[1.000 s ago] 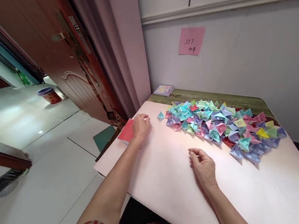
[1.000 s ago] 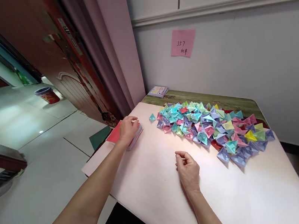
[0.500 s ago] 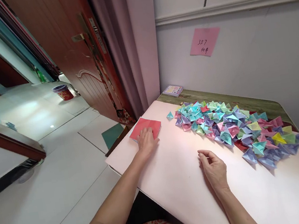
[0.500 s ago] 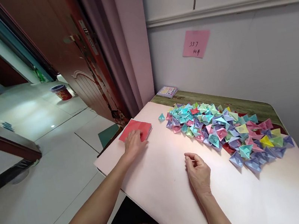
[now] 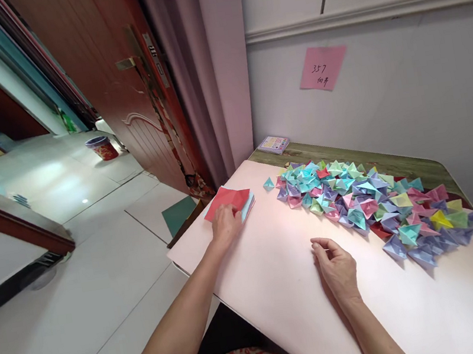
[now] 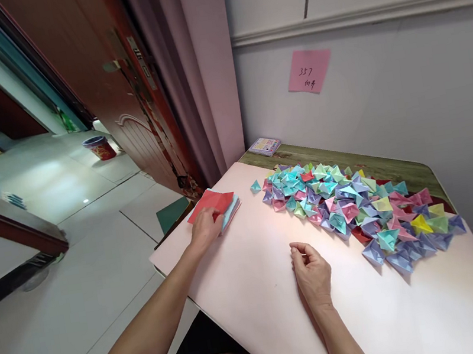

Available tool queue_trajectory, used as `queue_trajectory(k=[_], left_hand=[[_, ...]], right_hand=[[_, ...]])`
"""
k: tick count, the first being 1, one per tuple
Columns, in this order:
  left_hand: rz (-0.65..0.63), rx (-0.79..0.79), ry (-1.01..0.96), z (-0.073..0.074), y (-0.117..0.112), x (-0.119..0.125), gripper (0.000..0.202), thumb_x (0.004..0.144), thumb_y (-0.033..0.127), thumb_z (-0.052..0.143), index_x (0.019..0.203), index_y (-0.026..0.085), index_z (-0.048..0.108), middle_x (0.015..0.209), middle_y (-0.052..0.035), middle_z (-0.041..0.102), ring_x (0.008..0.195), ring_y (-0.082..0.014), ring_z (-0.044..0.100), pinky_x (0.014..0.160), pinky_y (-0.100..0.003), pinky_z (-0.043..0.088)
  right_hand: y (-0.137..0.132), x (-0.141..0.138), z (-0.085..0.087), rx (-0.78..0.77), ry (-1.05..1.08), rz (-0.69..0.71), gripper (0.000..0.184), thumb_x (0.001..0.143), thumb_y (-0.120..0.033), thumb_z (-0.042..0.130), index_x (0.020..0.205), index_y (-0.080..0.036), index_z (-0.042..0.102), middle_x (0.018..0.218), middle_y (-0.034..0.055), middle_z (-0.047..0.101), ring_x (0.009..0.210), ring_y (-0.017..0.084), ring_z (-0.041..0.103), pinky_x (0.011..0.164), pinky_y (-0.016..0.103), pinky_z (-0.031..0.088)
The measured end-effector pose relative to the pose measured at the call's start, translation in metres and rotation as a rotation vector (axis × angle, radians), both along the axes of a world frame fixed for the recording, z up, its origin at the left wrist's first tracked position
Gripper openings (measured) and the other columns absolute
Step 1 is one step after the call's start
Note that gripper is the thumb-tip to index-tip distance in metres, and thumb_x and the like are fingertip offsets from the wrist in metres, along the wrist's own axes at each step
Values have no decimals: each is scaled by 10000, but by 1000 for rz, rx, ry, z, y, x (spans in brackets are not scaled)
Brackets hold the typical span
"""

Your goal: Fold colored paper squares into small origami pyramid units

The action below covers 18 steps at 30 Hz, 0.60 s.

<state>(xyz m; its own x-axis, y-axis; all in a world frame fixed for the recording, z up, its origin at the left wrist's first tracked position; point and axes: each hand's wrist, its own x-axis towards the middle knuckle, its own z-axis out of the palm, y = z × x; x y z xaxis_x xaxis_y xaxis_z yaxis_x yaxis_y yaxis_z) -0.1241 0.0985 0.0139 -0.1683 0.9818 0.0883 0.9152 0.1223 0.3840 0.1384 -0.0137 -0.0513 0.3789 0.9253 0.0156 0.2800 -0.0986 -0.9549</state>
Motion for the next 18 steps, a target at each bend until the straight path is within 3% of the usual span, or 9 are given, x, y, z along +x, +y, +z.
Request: queue_trajectory(k=[3,7,10,13,15,18], left_hand=[[-36,85,23,9,-7,3,269,916,217,415,903,194,683,997,-96,666,948,-246,607,782,-336,462],[-271,223,56,14,-32,26,257,930,220,441,983,241,691,1116,-64,664,1073,-238,561,956,-364,398],[-601,271,71,4,-57,48,309,955,198,387,1000,235,691,1047,-77,684,987,-223,582,940,-383,399],[-698,261,-17,-15,-80,59,308,957,181,386,977,233,689,944,-72,697,903,-207,593,892,-375,426],[-803,225,-109,-25,-92,58,273,956,203,411,981,236,681,950,-69,701,916,-197,598,871,-358,445],[-904,166,-263,-35,-103,50,223,948,234,446,985,232,665,978,-64,704,946,-187,605,867,-335,467]], right_hand=[[-1,0,-1,-5,4,7,383,795,-497,605,949,-164,716,747,46,707,589,186,637,586,288,502],[2,4,2,96,-108,-25,399,814,-450,588,1080,-166,676,885,71,702,584,161,607,595,291,521],[5,10,7,236,-278,-18,641,768,-363,631,1374,-216,482,1176,104,633,668,156,610,626,300,546],[5,17,9,283,-359,62,834,731,-274,632,1494,-292,296,1417,114,468,745,165,617,589,298,560],[4,21,8,288,-378,164,735,750,-198,562,1456,-313,392,1442,85,448,840,180,635,652,308,574],[4,25,4,289,-347,382,539,763,-96,430,1214,-285,659,1260,50,596,1000,198,635,799,330,564]])
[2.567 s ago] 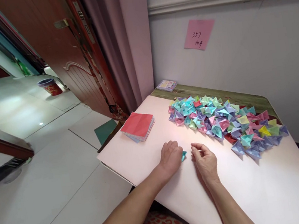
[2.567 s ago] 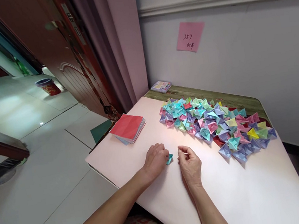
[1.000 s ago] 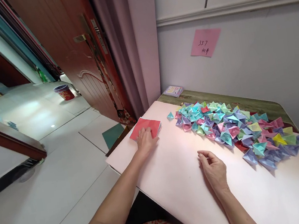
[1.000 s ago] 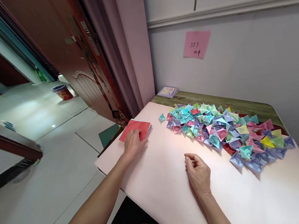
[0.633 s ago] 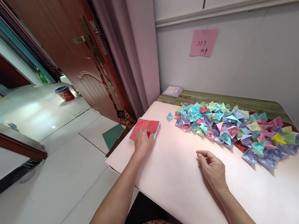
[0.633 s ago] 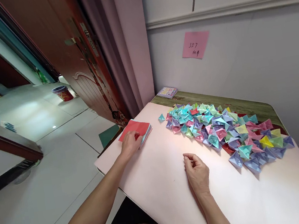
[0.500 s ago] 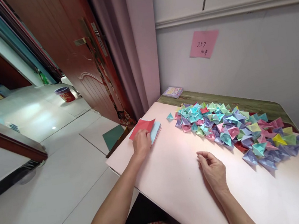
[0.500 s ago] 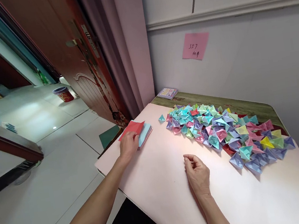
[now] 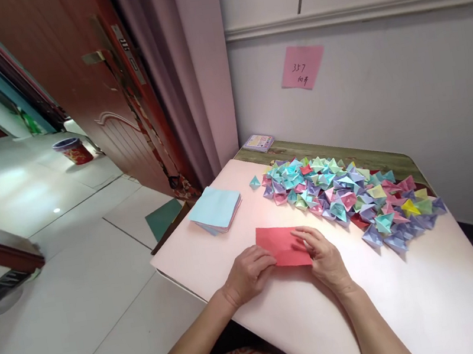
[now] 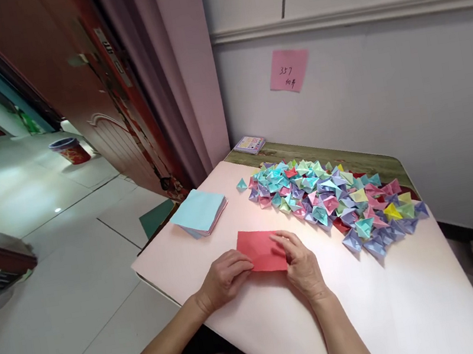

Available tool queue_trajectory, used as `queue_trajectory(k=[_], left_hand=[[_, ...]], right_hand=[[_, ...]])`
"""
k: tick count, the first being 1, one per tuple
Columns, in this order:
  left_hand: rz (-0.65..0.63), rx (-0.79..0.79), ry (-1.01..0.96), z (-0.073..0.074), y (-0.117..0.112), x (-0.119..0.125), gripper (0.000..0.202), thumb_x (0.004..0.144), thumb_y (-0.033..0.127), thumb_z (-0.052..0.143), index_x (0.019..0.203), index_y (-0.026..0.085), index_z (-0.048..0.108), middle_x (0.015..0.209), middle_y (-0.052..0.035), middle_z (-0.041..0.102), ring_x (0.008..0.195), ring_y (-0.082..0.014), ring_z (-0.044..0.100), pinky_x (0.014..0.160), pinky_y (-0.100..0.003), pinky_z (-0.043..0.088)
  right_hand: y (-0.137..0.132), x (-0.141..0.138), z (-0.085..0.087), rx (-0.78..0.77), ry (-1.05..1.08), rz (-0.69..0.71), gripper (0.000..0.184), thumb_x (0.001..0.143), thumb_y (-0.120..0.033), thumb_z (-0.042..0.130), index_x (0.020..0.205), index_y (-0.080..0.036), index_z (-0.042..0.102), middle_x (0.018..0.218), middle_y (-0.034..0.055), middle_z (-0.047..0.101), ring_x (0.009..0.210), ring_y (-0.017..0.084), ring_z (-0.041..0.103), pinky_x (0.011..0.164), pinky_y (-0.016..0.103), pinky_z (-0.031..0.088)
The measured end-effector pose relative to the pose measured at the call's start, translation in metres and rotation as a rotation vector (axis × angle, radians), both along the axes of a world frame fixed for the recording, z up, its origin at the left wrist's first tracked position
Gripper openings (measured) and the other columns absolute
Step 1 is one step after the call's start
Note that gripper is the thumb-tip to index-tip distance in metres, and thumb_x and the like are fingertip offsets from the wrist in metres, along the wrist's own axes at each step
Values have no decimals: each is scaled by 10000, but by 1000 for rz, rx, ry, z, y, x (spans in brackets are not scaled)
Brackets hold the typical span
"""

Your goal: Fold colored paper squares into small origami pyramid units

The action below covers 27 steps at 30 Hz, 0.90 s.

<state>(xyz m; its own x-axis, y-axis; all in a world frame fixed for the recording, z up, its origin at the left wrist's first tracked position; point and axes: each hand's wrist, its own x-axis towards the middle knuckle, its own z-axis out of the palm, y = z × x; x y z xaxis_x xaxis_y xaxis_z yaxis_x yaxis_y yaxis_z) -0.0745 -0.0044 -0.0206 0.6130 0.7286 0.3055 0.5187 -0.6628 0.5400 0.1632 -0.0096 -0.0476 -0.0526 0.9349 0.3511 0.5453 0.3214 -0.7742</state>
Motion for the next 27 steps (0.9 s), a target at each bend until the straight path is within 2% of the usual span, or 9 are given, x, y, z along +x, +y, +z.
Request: queue_trajectory(k=[2,4,6,8,12,15,18,21,27], left_hand=[[9,-55,-69,-2,-3,-5,199,905,296,546,1064,221,639,1015,-68,699,965,-194,606,884,-337,474],[55,-99,-103,-2,-2,-8,460,804,345,685,1229,219,560,1096,-74,683,1022,-213,598,948,-367,455],[108,-140,-108,-3,3,-7,679,737,309,741,1349,233,458,1144,-67,670,1071,-226,589,1008,-401,420],[178,-186,-131,-5,9,-3,657,756,244,700,1360,252,441,1111,-44,680,1050,-220,605,1005,-403,425],[464,-219,-195,-16,18,12,535,795,201,619,1311,227,480,1088,-60,671,968,-234,631,900,-396,490],[628,-115,-161,-22,21,21,612,788,160,599,1370,185,412,1217,-121,602,1111,-279,573,948,-437,462],[649,-11,-96,-27,21,26,689,788,151,596,1423,175,331,1383,-162,476,1287,-307,441,1029,-474,394],[625,29,-34,-29,21,26,675,803,154,577,1427,186,321,1405,-161,457,1324,-310,402,1043,-484,367],[567,62,26,-30,19,26,544,833,164,549,1361,171,418,1343,-153,510,1285,-288,439,1023,-443,372]], right_hand=[[0,2,-2,-38,-9,95,444,755,-82,421,1005,-260,742,1074,46,672,948,200,654,797,332,555],[0,3,-3,-66,-40,108,354,744,-95,460,883,-246,749,947,43,700,861,206,664,766,330,540],[0,3,-1,-85,-60,80,294,731,-122,505,865,-234,741,896,44,709,800,211,658,731,323,523],[-1,2,0,-127,-41,41,250,751,-174,537,899,-221,733,831,38,708,690,193,636,657,300,502],[-1,-4,1,-214,39,-157,267,833,-382,571,978,-198,699,663,0,656,543,158,567,576,268,459],[5,-13,0,-213,4,-373,409,811,-472,588,1090,-180,651,850,48,691,651,180,618,657,294,477],[10,-25,4,-248,-137,-463,537,772,-505,614,1204,-188,590,1060,98,675,895,252,650,737,334,472],[10,-34,12,-342,-268,-451,614,734,-524,651,1259,-223,548,1118,82,664,960,277,643,713,337,454],[8,-33,24,-493,-307,-391,558,721,-520,672,1200,-254,565,891,28,718,856,271,666,637,317,412]])
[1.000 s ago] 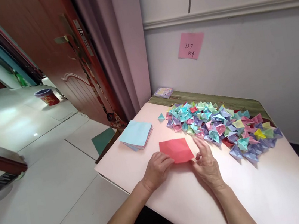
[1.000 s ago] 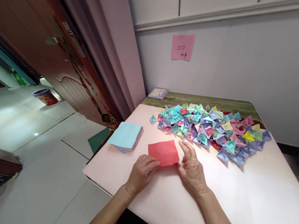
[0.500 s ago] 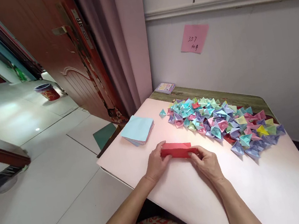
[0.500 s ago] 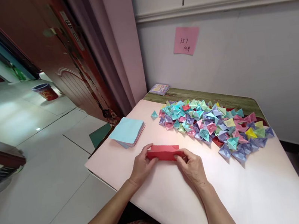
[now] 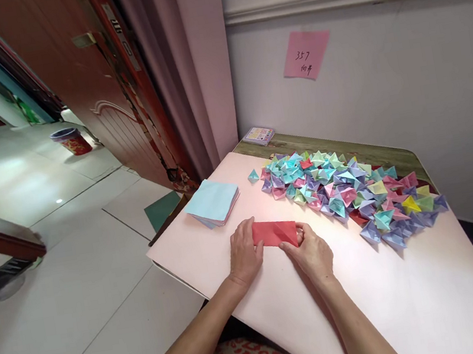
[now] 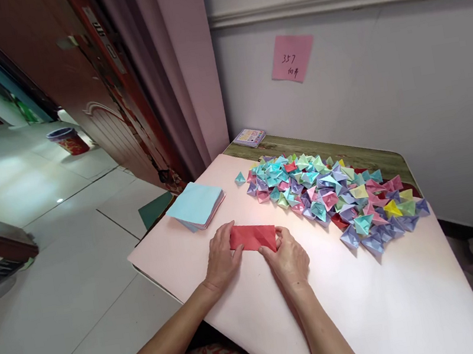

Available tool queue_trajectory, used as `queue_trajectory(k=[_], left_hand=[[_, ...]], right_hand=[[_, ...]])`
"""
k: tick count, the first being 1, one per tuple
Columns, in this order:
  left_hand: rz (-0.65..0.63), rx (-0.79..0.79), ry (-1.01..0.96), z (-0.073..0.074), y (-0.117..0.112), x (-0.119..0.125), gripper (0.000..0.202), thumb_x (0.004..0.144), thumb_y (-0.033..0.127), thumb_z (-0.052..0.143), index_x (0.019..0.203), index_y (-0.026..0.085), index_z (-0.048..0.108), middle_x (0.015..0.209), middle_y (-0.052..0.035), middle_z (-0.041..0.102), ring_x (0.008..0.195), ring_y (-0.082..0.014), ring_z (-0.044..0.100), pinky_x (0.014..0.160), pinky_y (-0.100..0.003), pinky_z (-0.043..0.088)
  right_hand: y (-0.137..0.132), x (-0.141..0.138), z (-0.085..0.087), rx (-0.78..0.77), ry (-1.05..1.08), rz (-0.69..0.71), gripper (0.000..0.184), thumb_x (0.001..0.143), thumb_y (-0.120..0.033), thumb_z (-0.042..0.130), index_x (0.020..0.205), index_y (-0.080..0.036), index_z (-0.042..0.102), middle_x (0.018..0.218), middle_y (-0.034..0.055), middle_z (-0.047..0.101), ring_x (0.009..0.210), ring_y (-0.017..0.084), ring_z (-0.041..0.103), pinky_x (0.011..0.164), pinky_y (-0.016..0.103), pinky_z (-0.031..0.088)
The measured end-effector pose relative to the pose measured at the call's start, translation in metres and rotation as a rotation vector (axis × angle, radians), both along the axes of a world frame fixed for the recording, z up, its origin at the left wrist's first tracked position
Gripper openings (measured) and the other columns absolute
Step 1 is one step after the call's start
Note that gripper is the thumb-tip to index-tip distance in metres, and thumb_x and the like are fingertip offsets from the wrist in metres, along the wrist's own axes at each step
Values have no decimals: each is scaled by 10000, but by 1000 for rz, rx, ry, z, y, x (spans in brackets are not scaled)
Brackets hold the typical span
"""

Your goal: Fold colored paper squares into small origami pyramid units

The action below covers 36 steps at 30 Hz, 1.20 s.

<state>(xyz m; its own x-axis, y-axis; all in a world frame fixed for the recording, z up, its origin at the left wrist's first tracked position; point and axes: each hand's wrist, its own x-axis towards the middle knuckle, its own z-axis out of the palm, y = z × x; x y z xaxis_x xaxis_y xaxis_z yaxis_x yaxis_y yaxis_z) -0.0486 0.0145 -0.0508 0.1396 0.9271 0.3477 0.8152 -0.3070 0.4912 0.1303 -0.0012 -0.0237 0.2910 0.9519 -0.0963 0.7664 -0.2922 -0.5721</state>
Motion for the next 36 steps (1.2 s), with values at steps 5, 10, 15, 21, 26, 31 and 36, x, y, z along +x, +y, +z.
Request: queue_trajectory(k=[5,10,15,21,26,31,36], left_hand=[[-73,12,143,16,0,8,351,840,93,504,1157,217,591,1316,-128,514,1211,-290,465,1007,-468,342],[-311,-43,228,30,1,20,101,845,210,580,942,206,608,1002,-74,603,970,-244,535,848,-388,410],[-306,28,431,24,2,24,10,849,174,570,844,171,578,828,-80,601,789,-239,546,683,-345,404],[-331,197,545,12,0,20,211,814,-9,455,777,167,565,755,-70,581,696,-216,521,605,-326,359],[-297,239,372,8,-3,15,147,900,141,474,797,176,573,804,-65,582,775,-216,523,687,-333,394],[-340,117,77,17,-4,8,143,898,174,482,811,192,594,875,-66,619,845,-212,544,778,-347,421],[-135,-328,-557,32,-22,15,289,873,397,574,663,199,576,667,-35,609,667,-188,580,661,-313,453]], right_hand=[[1,1,-2,48,-8,0,550,722,-524,667,1189,-251,566,998,47,705,880,263,664,644,315,418],[1,6,-8,154,28,-16,582,742,-484,650,1241,-200,550,1049,74,693,942,269,658,696,316,440],[3,18,-14,186,277,-98,454,825,-467,535,1176,-186,594,721,13,704,778,243,678,699,320,462],[5,32,-20,173,581,-223,500,826,-572,483,1090,-165,600,698,23,690,507,181,612,486,280,446],[1,25,-8,50,147,-60,401,788,-580,576,956,-220,630,656,11,676,676,232,654,585,294,415],[-4,8,-2,-29,-74,8,287,787,-547,594,807,-264,638,697,4,683,679,233,638,548,286,350],[-6,11,-10,206,198,-40,253,795,-497,611,780,-250,665,835,14,707,716,209,655,597,284,429]])
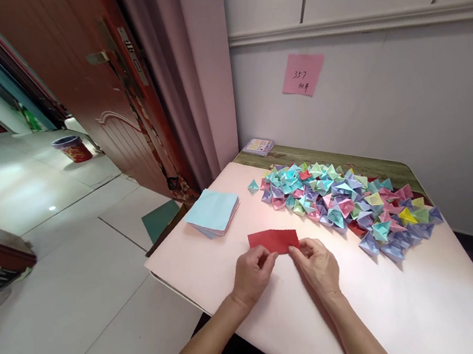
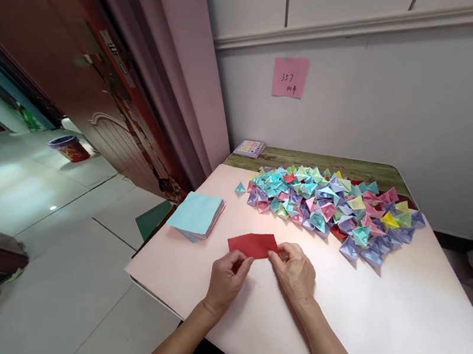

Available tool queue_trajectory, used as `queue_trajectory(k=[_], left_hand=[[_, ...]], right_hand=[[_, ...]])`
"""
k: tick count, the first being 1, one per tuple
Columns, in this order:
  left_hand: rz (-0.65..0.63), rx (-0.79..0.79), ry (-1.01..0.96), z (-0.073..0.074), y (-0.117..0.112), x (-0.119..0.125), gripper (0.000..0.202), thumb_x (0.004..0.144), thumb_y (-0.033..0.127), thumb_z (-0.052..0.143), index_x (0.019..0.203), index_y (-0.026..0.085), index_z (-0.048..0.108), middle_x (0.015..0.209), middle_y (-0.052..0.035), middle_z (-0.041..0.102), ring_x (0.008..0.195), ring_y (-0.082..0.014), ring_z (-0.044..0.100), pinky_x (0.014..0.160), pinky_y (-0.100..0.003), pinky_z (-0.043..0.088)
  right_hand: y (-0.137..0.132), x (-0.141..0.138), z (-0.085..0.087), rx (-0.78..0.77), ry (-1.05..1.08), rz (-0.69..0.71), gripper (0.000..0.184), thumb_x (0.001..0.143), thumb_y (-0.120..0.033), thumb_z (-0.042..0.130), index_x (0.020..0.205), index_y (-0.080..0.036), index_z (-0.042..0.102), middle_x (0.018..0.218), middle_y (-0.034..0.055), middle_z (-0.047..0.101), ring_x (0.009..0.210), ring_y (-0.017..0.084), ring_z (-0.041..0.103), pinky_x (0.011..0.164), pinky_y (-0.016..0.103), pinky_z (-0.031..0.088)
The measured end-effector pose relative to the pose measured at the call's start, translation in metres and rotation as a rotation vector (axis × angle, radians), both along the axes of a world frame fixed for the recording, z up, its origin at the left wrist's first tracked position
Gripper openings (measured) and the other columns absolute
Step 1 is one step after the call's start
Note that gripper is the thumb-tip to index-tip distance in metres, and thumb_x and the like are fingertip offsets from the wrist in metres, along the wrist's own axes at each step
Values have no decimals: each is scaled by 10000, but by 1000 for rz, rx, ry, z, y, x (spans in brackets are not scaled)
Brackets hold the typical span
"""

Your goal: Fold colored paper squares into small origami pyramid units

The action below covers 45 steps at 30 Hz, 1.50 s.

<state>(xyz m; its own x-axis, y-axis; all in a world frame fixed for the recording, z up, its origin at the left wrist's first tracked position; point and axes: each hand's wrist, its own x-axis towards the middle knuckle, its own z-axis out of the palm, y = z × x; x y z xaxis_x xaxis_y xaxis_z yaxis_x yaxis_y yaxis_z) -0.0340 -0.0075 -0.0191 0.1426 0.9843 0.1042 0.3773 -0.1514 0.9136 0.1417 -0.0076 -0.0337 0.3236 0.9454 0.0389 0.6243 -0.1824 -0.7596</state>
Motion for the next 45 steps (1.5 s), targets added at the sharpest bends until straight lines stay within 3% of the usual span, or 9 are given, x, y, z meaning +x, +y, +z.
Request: queue_trajectory(k=[2,4,9,12,17,25,29,34,45], left_hand=[[-57,-443,-325,3,-6,12,356,817,497,636,659,182,586,609,-36,619,554,-170,586,564,-294,458],[-79,-720,-647,4,-6,27,337,756,474,727,807,152,644,769,-84,695,655,-181,655,641,-304,513],[209,-754,-1164,3,17,47,324,664,264,832,896,147,640,852,-75,712,775,-172,678,773,-308,542],[262,-679,-1171,3,23,43,259,655,202,813,839,140,642,757,-38,697,658,-138,645,670,-268,533],[144,-594,-1056,8,14,35,298,640,235,784,894,119,679,850,-82,734,687,-166,659,666,-282,521],[152,-476,-919,12,9,39,434,619,314,824,986,147,664,912,-82,747,724,-192,683,682,-294,529],[162,-494,-911,7,11,35,413,569,252,858,915,129,669,863,-88,748,689,-205,689,654,-311,548],[337,-616,-1045,7,22,25,303,606,155,813,868,126,664,856,-78,741,715,-181,698,609,-262,556],[239,-653,-940,8,6,33,249,620,229,819,773,121,655,654,-35,694,512,-105,606,426,-176,413]], right_hand=[[1,1,-4,62,239,2,293,791,-513,628,797,-222,659,786,24,706,669,200,655,612,287,469],[2,0,-7,91,503,26,338,763,-536,667,789,-201,640,723,23,692,612,187,638,581,282,489],[-1,-6,-8,29,880,88,404,688,-519,769,837,-176,617,676,-1,655,484,129,568,453,248,480],[-4,-6,-3,26,860,150,488,698,-492,777,1022,-170,603,796,35,692,560,149,621,454,234,491],[-4,2,5,-19,897,123,816,733,-537,730,1405,-220,392,1043,101,692,766,226,696,519,269,546],[-2,7,-6,10,996,211,538,694,-430,805,1128,-175,615,766,18,686,691,185,662,646,293,537],[-4,6,-4,91,873,234,497,788,-417,720,1209,-198,574,695,-29,623,563,139,604,543,255,508],[-9,6,-1,214,641,391,559,853,-288,608,1390,-277,453,1025,37,666,747,157,679,690,315,578],[-10,10,-3,414,366,336,142,800,-244,647,905,-225,741,895,53,727,793,203,690,704,337,583]])
